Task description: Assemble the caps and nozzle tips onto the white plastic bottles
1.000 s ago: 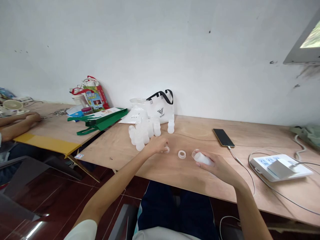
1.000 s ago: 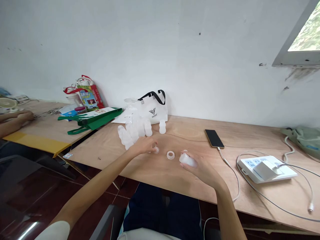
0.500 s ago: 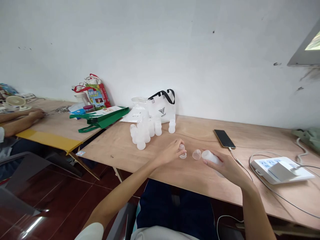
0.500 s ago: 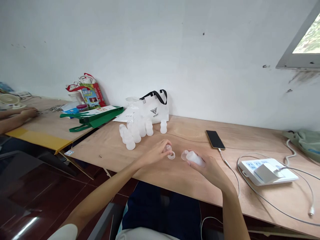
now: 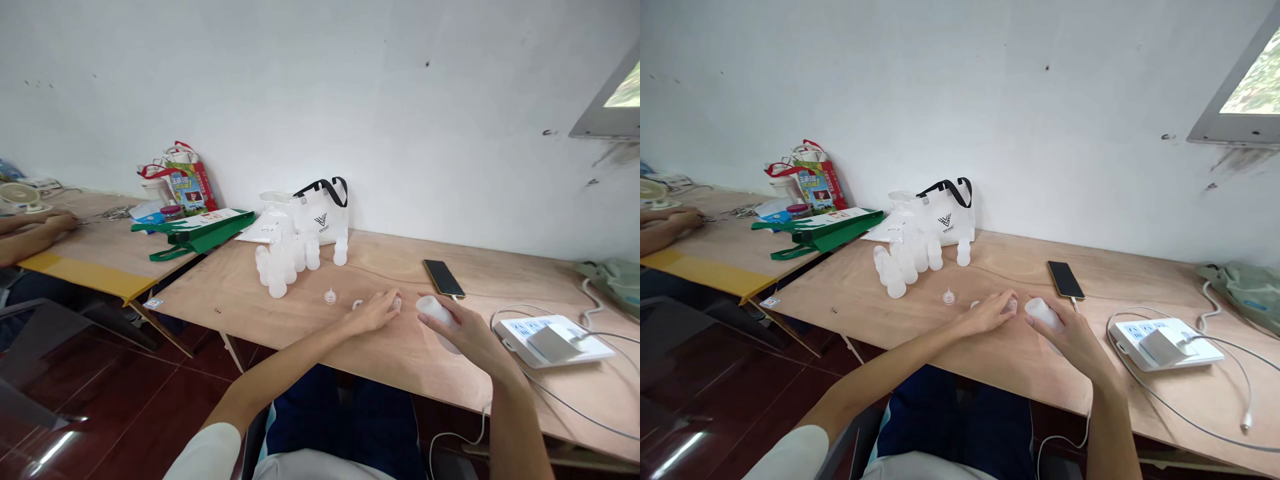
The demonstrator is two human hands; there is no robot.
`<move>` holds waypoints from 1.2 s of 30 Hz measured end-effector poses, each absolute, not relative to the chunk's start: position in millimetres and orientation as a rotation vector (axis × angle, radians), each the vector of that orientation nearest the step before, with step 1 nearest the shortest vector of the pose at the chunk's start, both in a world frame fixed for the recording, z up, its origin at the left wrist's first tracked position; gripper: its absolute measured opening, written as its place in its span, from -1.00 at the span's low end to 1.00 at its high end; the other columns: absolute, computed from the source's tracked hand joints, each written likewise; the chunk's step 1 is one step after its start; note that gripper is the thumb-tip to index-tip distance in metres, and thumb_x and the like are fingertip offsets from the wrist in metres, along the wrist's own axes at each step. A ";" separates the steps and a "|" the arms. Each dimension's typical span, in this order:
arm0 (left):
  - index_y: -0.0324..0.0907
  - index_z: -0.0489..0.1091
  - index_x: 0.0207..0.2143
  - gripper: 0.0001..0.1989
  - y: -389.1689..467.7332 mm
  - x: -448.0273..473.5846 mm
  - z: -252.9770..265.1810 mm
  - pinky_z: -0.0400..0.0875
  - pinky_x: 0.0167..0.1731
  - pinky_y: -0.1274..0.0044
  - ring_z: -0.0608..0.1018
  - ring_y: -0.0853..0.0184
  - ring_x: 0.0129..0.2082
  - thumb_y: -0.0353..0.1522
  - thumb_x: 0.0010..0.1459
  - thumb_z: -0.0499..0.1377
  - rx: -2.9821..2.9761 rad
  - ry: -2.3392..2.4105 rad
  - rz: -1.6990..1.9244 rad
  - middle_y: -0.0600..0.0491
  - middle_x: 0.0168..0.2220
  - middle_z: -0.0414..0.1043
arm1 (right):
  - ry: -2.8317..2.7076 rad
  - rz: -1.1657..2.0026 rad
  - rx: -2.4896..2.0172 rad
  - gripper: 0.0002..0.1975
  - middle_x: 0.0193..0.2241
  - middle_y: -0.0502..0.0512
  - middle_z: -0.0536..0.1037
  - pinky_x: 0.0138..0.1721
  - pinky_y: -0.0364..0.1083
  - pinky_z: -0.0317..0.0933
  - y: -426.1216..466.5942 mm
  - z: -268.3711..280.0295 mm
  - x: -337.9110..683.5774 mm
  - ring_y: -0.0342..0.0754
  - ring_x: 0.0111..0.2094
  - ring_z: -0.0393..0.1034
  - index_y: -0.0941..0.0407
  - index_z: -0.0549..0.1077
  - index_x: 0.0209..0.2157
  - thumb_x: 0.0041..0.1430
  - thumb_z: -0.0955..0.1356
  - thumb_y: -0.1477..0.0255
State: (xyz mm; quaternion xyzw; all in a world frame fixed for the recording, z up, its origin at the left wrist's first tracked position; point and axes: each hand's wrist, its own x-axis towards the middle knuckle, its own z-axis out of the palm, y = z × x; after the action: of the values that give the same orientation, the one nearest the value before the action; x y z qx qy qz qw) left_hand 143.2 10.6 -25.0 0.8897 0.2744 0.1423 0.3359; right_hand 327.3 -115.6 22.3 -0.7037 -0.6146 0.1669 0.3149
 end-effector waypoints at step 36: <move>-0.15 0.33 -0.32 -0.56 -18.1 71.9 -4.1 0.29 -0.30 0.44 0.51 0.20 -0.27 0.01 0.35 -0.03 2.102 1.193 0.531 0.04 -0.37 0.46 | -1.971 -0.197 -1.636 -0.55 -0.13 0.26 0.65 -0.24 0.10 0.41 -87.2 -28.4 260.2 0.24 -0.17 0.60 0.06 0.22 0.23 0.40 0.21 0.20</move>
State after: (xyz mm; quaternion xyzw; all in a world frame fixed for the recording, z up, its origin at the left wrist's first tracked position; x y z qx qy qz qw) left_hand 71.9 -18.1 -4.1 0.8026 0.4554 0.2029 0.3274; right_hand 260.2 -87.2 -28.4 -0.6109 -0.7360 -0.0737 0.2823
